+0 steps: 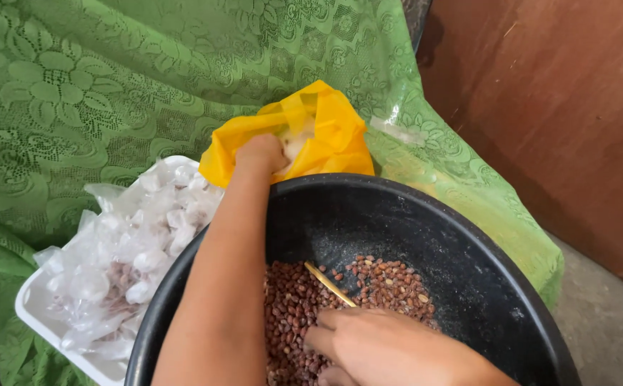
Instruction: Package peanuts into small plastic bags using a spoon
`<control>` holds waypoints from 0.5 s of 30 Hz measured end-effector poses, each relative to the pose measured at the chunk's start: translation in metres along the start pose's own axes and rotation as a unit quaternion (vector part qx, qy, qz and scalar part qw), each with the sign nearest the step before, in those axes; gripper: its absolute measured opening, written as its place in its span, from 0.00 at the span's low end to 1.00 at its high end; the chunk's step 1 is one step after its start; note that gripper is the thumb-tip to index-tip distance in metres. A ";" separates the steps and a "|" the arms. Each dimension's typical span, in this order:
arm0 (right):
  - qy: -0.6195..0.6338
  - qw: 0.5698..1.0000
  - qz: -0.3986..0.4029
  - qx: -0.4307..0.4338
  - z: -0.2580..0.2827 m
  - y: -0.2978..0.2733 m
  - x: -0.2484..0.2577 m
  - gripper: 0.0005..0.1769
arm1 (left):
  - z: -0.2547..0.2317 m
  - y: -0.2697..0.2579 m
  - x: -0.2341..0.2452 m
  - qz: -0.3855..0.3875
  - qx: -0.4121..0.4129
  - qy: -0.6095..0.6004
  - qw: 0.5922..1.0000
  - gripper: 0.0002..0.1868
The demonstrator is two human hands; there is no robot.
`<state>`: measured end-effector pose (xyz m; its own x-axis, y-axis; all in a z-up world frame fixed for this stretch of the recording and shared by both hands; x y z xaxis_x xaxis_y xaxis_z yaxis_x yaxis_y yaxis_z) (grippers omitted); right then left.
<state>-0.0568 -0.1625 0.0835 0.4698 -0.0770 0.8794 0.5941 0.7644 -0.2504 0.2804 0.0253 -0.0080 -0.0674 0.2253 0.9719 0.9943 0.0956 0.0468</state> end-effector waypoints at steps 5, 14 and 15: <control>-0.010 0.998 -0.061 0.032 -0.013 0.000 -0.010 0.14 | 0.019 0.012 0.015 -0.170 -0.062 -0.164 0.970 0.27; 0.046 0.936 -0.337 -0.085 -0.050 -0.003 0.055 0.11 | -0.013 -0.115 0.119 -0.104 -0.011 -0.694 0.712 0.05; 0.066 0.888 -0.451 -0.062 -0.060 -0.010 0.066 0.11 | -0.025 -0.142 0.132 -0.040 -0.029 -0.691 0.721 0.03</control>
<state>0.0076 -0.2135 0.1194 -0.1659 -0.7031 0.6914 0.8309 0.2779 0.4820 0.1323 0.0173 0.1196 -0.1026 0.9764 -0.1901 0.9819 0.1301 0.1380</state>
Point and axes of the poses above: each hand's wrist, its own y-axis towards the middle knuckle, its own x-axis out of the back of the hand, z = x × y, the point moved 4 cm from there along y, towards the middle knuckle, and after that the axes turned 14 degrees about -z, right-handed, at the moved point
